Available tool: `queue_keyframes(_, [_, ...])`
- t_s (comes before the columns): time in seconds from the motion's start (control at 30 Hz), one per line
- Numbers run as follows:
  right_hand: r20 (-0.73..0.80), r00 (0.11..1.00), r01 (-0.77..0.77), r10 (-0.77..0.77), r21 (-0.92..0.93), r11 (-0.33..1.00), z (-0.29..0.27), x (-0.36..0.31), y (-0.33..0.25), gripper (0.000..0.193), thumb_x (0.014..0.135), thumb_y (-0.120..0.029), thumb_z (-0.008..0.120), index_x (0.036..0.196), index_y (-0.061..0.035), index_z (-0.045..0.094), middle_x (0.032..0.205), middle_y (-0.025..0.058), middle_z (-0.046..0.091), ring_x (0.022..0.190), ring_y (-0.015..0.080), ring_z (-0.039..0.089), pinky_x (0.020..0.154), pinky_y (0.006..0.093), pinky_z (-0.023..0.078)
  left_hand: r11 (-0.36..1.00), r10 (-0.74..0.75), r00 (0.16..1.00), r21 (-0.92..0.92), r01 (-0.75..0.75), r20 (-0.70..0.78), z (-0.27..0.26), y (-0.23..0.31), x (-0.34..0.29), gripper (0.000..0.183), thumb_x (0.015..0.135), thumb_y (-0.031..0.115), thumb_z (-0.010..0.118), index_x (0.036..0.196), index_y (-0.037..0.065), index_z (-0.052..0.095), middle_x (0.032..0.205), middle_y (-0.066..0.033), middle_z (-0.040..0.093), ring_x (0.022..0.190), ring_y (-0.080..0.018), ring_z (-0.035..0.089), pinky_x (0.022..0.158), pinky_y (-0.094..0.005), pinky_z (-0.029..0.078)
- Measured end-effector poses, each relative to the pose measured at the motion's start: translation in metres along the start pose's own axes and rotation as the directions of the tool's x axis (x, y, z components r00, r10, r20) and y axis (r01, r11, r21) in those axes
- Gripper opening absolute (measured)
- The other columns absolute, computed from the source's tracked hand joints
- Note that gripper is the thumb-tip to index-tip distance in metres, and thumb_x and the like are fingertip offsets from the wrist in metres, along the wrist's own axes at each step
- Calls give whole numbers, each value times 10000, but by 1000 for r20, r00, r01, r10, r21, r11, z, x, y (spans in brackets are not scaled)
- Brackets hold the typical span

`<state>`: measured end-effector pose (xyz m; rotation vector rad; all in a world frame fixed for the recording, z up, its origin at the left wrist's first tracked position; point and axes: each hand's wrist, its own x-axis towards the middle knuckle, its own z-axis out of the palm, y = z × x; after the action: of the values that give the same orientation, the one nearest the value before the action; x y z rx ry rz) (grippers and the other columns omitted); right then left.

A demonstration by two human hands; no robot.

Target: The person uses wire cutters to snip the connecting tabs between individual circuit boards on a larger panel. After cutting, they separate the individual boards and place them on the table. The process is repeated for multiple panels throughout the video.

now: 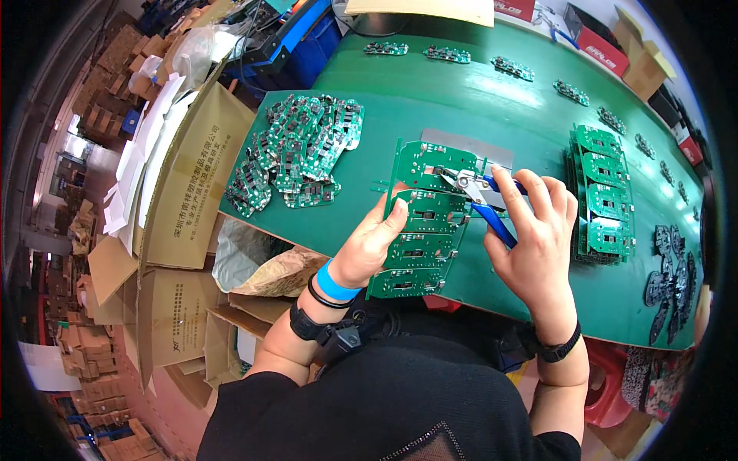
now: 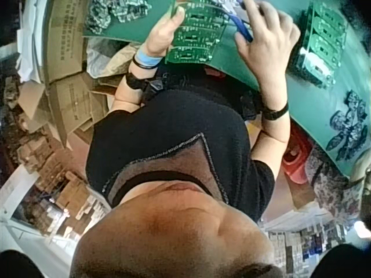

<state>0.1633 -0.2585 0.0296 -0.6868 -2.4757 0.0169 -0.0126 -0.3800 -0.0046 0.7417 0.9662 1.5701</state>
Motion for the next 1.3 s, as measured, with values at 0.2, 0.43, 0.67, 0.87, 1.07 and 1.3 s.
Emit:
queue_keyframes(0.2, [15,1000,3,-4,18,1000,-3,1,1,647,585,-77,643,1226,-100,562,1090,108,533,1015,309,475,914,409,341,999,-26,1000,18,26,-8,-3,-2,0,427,1016,271,351,1363,22,338,1229,-88,519,1092,-135,515,917,-291,445])
queue_keyframes(0.43, [26,1000,-11,9,48,999,-2,1,1,637,592,-90,633,1225,-91,562,1089,112,529,1007,308,475,917,405,339,1000,10,1000,15,-11,3,-1,-2,1,439,1017,271,344,1376,19,322,1242,-93,509,1118,-138,506,934,-292,431])
queue_keyframes(0.67, [45,999,-22,20,32,999,0,0,1,638,594,-88,646,1227,-91,562,1090,109,529,1003,301,478,907,396,350,989,19,1000,144,-15,-25,-5,-3,-1,434,1017,276,346,1356,6,344,1239,-87,508,1127,-134,483,964,-286,388])
queue_keyframes(0.87, [5,1000,7,-7,-25,1000,2,1,0,640,585,-81,672,1217,-110,573,1079,98,533,998,291,488,901,407,358,989,29,999,144,-24,-35,-4,-3,-1,430,1016,288,352,1332,-3,366,1227,-80,513,1121,-127,474,966,-276,373])
queue_keyframes(1.07, [-21,998,54,-56,-83,995,-3,4,2,646,554,-67,692,1190,-121,589,1055,76,535,978,271,495,879,405,369,997,-42,999,57,42,-2,-3,5,-3,441,1012,300,359,1350,16,343,1219,-92,525,1089,-139,518,924,-287,427])
queue_keyframes(1.3, [-43,990,129,-132,-68,989,-1,4,9,600,547,-125,743,1131,-120,604,986,39,546,882,216,508,787,373,372,992,-111,993,-48,113,33,-7,4,-1,462,1010,300,368,1377,28,303,1203,-100,539,1032,-144,565,862,-293,484])
